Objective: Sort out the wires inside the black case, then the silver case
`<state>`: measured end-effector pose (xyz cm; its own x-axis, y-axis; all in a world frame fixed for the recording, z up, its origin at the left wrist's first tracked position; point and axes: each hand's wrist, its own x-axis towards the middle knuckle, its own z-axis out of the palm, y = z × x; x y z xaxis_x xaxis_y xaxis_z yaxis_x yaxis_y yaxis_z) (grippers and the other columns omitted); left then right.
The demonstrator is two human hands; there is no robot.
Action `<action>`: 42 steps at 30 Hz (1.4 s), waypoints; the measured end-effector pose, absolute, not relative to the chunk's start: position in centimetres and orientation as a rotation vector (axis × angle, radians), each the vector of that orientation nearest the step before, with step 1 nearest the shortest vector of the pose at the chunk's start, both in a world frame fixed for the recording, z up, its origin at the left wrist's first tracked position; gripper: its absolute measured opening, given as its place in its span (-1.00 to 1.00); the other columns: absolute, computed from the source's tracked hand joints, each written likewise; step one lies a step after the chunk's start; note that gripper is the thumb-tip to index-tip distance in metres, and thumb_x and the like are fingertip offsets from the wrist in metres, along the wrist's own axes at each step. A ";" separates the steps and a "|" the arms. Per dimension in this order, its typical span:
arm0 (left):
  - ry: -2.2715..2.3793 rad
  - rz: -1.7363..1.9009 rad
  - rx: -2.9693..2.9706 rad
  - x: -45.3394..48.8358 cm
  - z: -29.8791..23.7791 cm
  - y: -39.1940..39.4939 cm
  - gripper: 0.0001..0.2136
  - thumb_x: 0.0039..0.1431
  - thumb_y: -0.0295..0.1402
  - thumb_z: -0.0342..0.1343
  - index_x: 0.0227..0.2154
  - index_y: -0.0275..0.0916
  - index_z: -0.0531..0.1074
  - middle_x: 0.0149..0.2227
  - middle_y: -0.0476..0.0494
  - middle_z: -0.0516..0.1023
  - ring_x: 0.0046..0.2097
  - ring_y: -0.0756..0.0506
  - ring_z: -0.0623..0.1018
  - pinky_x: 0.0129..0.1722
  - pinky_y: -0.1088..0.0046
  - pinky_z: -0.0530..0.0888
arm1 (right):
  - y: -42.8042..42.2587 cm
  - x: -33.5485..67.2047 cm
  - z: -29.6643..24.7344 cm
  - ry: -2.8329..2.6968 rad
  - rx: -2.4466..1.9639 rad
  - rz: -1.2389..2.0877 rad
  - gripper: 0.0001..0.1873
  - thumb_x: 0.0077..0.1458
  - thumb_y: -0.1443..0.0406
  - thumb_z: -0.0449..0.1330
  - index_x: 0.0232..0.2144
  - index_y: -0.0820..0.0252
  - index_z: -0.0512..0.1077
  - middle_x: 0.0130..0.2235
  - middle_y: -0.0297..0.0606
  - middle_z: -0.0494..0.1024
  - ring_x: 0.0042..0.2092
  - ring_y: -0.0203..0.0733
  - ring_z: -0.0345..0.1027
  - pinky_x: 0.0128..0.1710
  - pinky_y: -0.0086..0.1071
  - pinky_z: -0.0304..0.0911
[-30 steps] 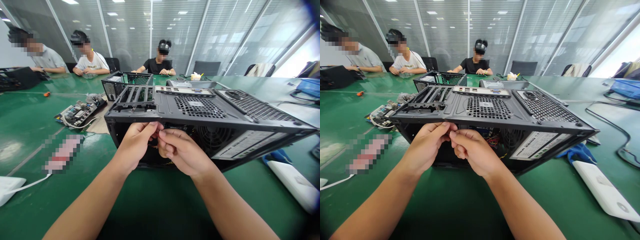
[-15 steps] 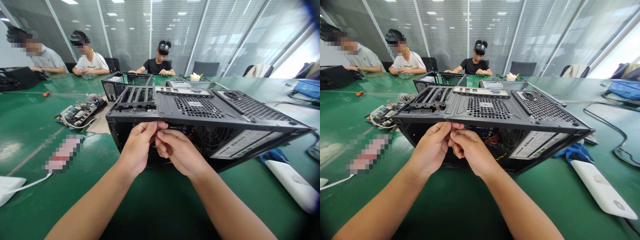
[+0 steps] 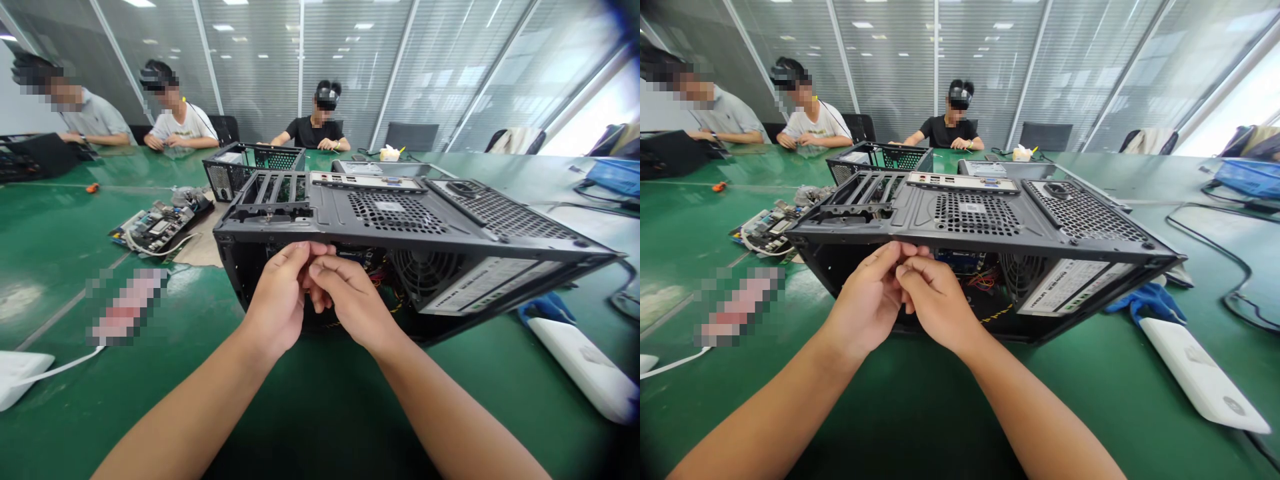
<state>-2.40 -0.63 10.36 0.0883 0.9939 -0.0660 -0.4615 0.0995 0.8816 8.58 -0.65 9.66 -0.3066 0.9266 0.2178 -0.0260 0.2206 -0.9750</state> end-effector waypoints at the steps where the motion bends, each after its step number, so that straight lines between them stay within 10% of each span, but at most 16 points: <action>1: 0.848 1.290 0.821 -2.4 10.4 -0.7 -0.80 0.22 -0.21 0.10 -0.35 -0.24 0.47 -0.24 -0.10 0.62 -0.60 0.10 0.40 -0.69 0.57 0.31 | -0.7 8.5 9.7 -1.554 -0.884 1.235 -0.69 0.20 0.30 0.03 -0.59 0.16 0.27 -0.60 -0.43 0.31 -0.55 -0.37 0.20 -0.50 -0.41 0.12; 42: 1.013 1.388 1.141 -2.6 6.7 2.1 -0.78 0.26 -0.25 0.04 -0.39 -0.27 0.45 -0.30 -0.13 0.57 -0.28 -0.02 0.52 -0.24 0.46 0.41 | -0.7 7.5 6.2 -1.896 -1.331 0.617 -0.76 0.31 0.29 -0.07 -0.20 0.21 0.38 -0.24 -0.06 0.56 -0.24 -0.07 0.42 -0.29 -0.27 0.13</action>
<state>-2.56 2.07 6.73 -0.0217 0.9931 0.1152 -0.1929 -0.1172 0.9742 7.54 -0.70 6.19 -0.2005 0.9364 0.2880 0.5877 0.3502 -0.7294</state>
